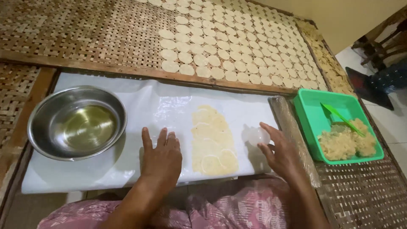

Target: Rolling out dough and cutting small circles for snack preparation.

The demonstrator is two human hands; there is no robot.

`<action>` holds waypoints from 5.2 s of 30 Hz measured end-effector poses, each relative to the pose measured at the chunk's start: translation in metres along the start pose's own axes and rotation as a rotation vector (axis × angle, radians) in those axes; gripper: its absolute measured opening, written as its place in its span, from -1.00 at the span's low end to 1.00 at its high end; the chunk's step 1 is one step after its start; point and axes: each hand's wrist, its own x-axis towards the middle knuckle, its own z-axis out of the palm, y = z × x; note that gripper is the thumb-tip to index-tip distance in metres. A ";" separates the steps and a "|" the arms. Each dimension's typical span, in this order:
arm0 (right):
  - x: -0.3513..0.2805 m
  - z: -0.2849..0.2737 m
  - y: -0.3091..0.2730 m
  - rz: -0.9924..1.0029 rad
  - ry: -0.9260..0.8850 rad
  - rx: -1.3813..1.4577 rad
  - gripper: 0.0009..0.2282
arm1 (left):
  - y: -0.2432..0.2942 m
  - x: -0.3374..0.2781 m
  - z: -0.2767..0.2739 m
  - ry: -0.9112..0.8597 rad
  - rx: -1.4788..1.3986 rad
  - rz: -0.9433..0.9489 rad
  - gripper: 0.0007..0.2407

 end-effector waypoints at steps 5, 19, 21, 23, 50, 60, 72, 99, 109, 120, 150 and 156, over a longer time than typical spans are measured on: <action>0.001 0.002 0.004 0.312 -0.147 0.182 -0.49 | -0.002 0.001 0.014 0.085 -0.009 -0.002 -0.49; -0.076 0.051 -0.079 -0.189 0.190 0.101 -0.76 | 0.055 -0.046 0.056 0.632 -0.018 0.089 -0.52; -0.074 0.054 -0.083 -0.217 0.205 0.073 -0.74 | 0.064 -0.047 0.069 0.780 -0.177 0.140 -0.69; -0.076 0.059 -0.082 -0.195 0.198 0.063 -0.75 | 0.069 -0.051 0.063 0.722 -0.197 0.131 -0.66; -0.088 0.062 -0.066 -0.200 0.075 -0.029 -0.81 | 0.077 -0.051 0.076 0.691 -0.242 0.031 -0.65; -0.088 0.041 -0.055 -0.036 0.061 -0.102 -0.79 | 0.072 -0.048 0.090 0.757 -0.183 0.043 -0.67; -0.061 -0.018 -0.019 0.325 0.134 0.081 -0.93 | 0.064 -0.045 0.089 0.761 -0.255 0.050 -0.68; 0.152 0.072 -0.023 -0.016 -0.071 0.496 -0.83 | -0.019 0.062 -0.011 0.371 -0.332 -0.054 -0.50; 0.153 0.087 -0.052 -0.442 -0.058 0.402 -0.64 | -0.004 0.083 -0.003 0.411 -0.292 0.011 -0.47; 0.147 0.065 -0.058 -0.459 -0.132 0.174 -0.66 | -0.001 0.083 -0.008 0.173 -0.115 -0.036 -0.45; 0.136 0.052 -0.020 -0.246 -0.143 0.202 -0.89 | -0.003 0.069 -0.032 0.005 -0.035 -0.061 -0.52; 0.130 0.045 0.020 -0.032 -0.087 0.153 -0.87 | -0.001 0.071 -0.033 -0.019 -0.008 -0.063 -0.49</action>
